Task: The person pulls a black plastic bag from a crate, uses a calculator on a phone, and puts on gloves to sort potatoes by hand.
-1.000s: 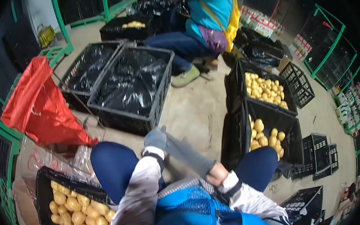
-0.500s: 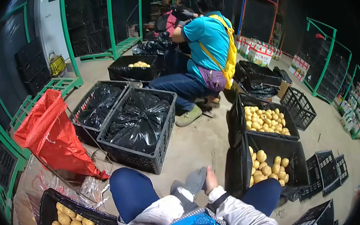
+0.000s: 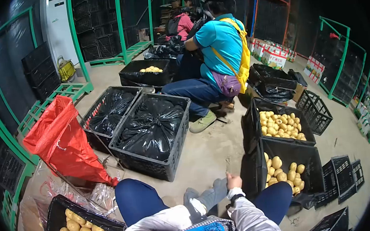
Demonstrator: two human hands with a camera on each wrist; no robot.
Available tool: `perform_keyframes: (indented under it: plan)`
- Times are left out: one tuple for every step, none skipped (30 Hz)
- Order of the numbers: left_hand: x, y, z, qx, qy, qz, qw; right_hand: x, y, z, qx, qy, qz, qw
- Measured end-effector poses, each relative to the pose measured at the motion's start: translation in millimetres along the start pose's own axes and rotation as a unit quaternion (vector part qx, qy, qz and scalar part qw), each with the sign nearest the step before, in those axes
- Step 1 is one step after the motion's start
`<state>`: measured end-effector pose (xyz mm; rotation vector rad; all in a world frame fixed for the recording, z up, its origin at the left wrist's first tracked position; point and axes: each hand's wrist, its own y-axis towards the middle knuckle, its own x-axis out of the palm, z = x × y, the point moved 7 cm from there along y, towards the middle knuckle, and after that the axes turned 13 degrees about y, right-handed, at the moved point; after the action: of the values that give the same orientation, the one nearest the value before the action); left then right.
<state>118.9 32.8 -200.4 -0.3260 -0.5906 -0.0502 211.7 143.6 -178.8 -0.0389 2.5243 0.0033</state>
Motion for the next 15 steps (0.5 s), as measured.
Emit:
perform_keyframes:
  plan:
    - [-2, -24, 6, -0.022, 0.044, -0.006, 0.999, -4, 10, 13, -0.009, -0.014, 0.036, 0.999]
    - [7, -35, 21, -0.044, 0.089, -0.013, 0.995, -12, 15, 23, 0.014, -0.012, 0.044, 0.999]
    - [0, -62, 27, -0.066, 0.135, -0.019, 0.988, -16, 18, 28, 0.037, -0.008, 0.050, 0.998]
    - [9, -72, 42, -0.088, 0.180, -0.023, 0.980, -15, 20, 31, 0.040, -0.006, 0.046, 0.998]
    - [21, -83, 47, -0.113, 0.221, -0.029, 0.968, -15, 20, 36, 0.031, -0.034, 0.053, 0.998]
    - [10, -98, 46, -0.144, 0.202, -0.025, 0.968, -19, 18, 44, 0.025, -0.062, 0.059, 0.996]
    - [-4, -115, 45, -0.177, 0.186, -0.019, 0.966, -30, 17, 52, 0.079, -0.054, 0.063, 0.993]
    - [-9, -131, 58, -0.133, 0.323, -0.063, 0.935, -23, 21, 62, 0.101, -0.064, 0.009, 0.993]
    - [-4, -148, 74, -0.085, 0.451, -0.109, 0.882, -9, 24, 77, 0.121, -0.072, -0.046, 0.989]
    - [18, -172, 102, -0.098, 0.496, -0.093, 0.857, 19, 26, 93, 0.145, -0.066, -0.114, 0.981]
    - [19, -176, 98, -0.073, 0.633, -0.150, 0.756, 20, 2, 44, 0.106, -0.194, -0.180, 0.958]
    - [28, -179, 90, 0.007, 0.659, -0.187, 0.728, 31, -15, 23, 0.042, -0.237, -0.195, 0.951]
    - [43, -184, 84, 0.089, 0.678, -0.222, 0.695, 40, -27, 10, -0.023, -0.279, -0.208, 0.937]
    - [49, -181, 63, -0.015, 0.590, -0.298, 0.750, 52, -32, -2, -0.105, -0.247, -0.224, 0.937]
    - [53, -182, 59, -0.018, 0.584, -0.306, 0.752, 59, -41, -9, -0.179, -0.214, -0.240, 0.930]
